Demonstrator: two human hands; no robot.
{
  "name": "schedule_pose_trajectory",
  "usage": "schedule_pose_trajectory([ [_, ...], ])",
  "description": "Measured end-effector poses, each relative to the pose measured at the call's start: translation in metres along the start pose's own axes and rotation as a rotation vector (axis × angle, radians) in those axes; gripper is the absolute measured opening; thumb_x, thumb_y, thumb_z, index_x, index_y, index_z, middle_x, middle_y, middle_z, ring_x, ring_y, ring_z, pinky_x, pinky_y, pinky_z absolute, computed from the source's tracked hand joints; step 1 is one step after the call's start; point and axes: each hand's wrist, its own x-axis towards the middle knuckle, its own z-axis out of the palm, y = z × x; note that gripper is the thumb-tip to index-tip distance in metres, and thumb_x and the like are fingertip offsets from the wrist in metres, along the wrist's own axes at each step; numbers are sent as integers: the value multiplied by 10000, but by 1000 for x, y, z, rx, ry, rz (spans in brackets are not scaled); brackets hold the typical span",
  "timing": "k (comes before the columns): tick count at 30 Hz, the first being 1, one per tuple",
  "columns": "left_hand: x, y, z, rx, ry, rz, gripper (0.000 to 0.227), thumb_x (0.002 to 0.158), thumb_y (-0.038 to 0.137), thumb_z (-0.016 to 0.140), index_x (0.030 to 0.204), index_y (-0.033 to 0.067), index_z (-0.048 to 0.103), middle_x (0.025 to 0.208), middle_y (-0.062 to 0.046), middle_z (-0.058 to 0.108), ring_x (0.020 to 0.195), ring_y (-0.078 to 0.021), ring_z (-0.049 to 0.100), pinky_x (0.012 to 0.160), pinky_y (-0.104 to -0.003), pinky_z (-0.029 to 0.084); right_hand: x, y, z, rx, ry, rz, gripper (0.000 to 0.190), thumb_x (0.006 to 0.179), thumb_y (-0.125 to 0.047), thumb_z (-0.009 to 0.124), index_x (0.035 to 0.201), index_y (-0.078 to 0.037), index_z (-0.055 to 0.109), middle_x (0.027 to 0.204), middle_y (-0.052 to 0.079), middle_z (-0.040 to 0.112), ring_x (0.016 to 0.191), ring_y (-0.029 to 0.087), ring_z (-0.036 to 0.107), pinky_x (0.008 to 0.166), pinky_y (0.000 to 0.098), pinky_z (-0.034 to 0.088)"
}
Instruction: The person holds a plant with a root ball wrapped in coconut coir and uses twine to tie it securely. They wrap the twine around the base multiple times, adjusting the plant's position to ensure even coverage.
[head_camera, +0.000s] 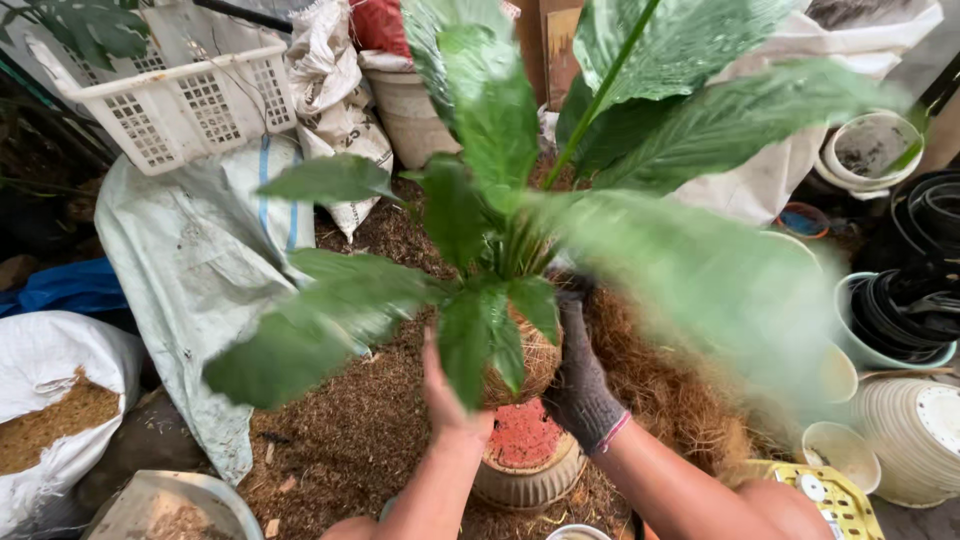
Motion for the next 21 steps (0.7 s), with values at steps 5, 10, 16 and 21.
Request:
schedule_pose_trajectory([
  [5, 2, 14, 9, -42, -101, -101, 860, 929, 726, 410, 1550, 135, 347, 1567, -157, 420, 1451, -319, 409, 1233, -646, 230, 15, -14, -10, -13, 10, 94, 677, 973, -401, 544, 1540, -49, 428, 1410, 168, 596, 1201, 278, 587, 1028, 427, 496],
  [10, 18, 43, 18, 20, -239, -327, 966, 884, 805, 295, 1521, 92, 430, 1526, -218, 494, 1404, -395, 469, 1149, -646, 268, 42, 4, -24, -6, -117, 154, 699, 962, -400, 569, 1545, -46, 418, 1408, 169, 599, 1197, 277, 585, 1024, 421, 496],
  [16, 9, 12, 16, 84, -363, -343, 859, 894, 763, 337, 1539, 202, 428, 1554, -196, 462, 1463, -416, 422, 1165, -663, 315, 39, 17, -47, 5, -87, 88, 727, 949, -399, 601, 1552, -43, 407, 1406, 170, 601, 1191, 277, 582, 1018, 414, 497],
  [21, -6, 10, 16, 9, -341, -271, 834, 875, 754, 324, 1524, 240, 431, 1584, -169, 433, 1476, -406, 403, 1165, -687, 319, 38, 18, -52, 9, -64, 44, 752, 938, -399, 627, 1557, -40, 398, 1405, 172, 603, 1186, 276, 580, 1013, 409, 498],
])
